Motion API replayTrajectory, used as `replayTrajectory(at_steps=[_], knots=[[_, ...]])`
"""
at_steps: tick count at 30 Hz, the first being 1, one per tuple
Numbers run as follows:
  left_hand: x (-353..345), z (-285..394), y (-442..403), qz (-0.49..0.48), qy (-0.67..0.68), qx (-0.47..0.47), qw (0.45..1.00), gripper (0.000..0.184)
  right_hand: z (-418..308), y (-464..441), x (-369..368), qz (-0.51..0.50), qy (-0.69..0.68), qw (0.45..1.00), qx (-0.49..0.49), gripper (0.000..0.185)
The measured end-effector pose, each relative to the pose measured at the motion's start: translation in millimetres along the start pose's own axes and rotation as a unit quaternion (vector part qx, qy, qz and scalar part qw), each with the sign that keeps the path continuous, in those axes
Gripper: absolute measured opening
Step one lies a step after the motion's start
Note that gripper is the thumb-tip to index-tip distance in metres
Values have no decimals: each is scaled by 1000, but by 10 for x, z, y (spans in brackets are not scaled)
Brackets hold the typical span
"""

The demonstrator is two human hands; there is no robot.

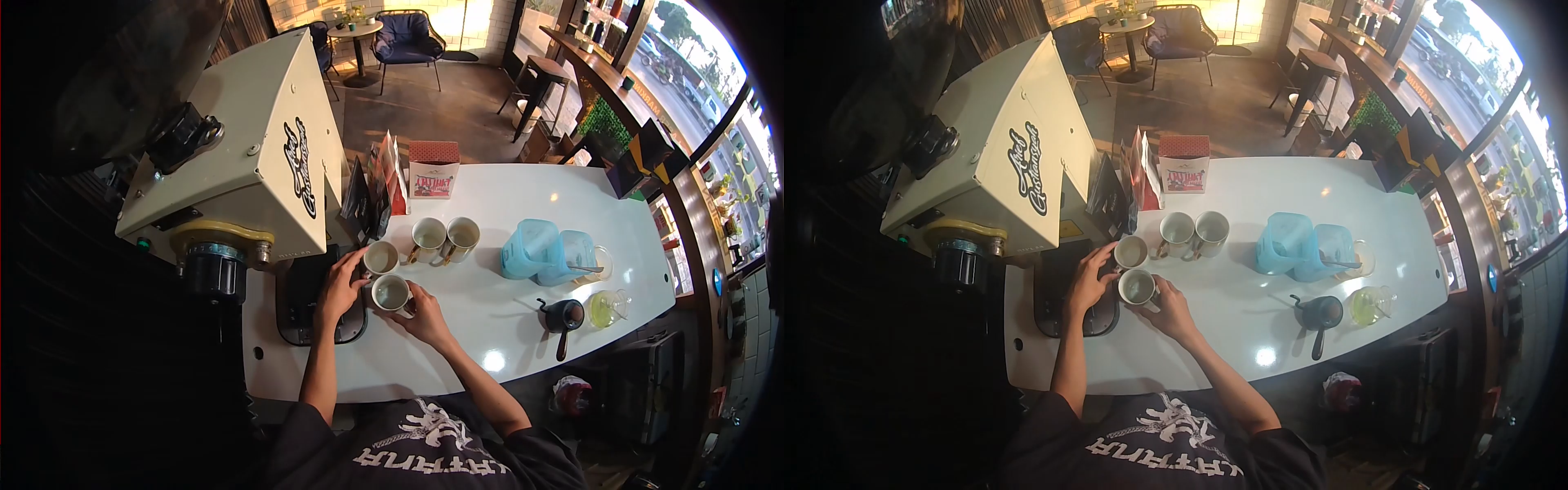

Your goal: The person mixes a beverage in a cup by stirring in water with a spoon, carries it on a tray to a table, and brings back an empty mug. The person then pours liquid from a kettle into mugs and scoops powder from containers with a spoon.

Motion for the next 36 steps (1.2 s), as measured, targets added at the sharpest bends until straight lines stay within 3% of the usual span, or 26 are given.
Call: replayTrajectory(at_steps=[4,6,16,18,21,23,25,26,29,30,34,36], knots=[[68,65,120,1,59,7,998,59,35,-44,-92,0,-4,1000,-9,69],[116,112,161,14,82,3,997,44,28,-57,-117,15,-2,1000,6,70],[207,542,163,46,65,-70,994,40,46,11,-135,-29,-38,999,7,73],[211,684,148,65,47,-88,993,40,-42,80,106,32,4,997,69,68],[133,898,85,78,109,-93,987,41,199,30,479,113,-32,990,73,58],[-24,937,20,50,95,-100,989,49,495,-49,698,141,-81,986,22,47],[-265,921,-47,26,220,-39,974,60,634,-103,850,159,-87,983,-11,41],[-406,881,-95,-5,211,-38,977,75,668,-135,892,159,-83,984,-15,40],[-696,882,-207,-9,197,-17,980,81,719,-203,912,156,-81,984,-22,38],[-774,884,-251,-12,194,-22,981,89,752,-240,863,130,-136,981,-44,37],[-952,843,-346,17,107,-46,993,94,738,-297,777,117,-270,954,-56,33],[-988,800,-360,38,101,-36,994,97,759,-335,777,121,-263,955,-64,32]])
Point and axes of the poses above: each hand's wrist, its own y-axis away from the middle knuckle, its own x-axis out of the back of the hand, z = x × y, the point moved 9 cm from there along -y, towards the middle knuckle, and after that the axes turned 8 degrees about -x, right-handed, at the moved point
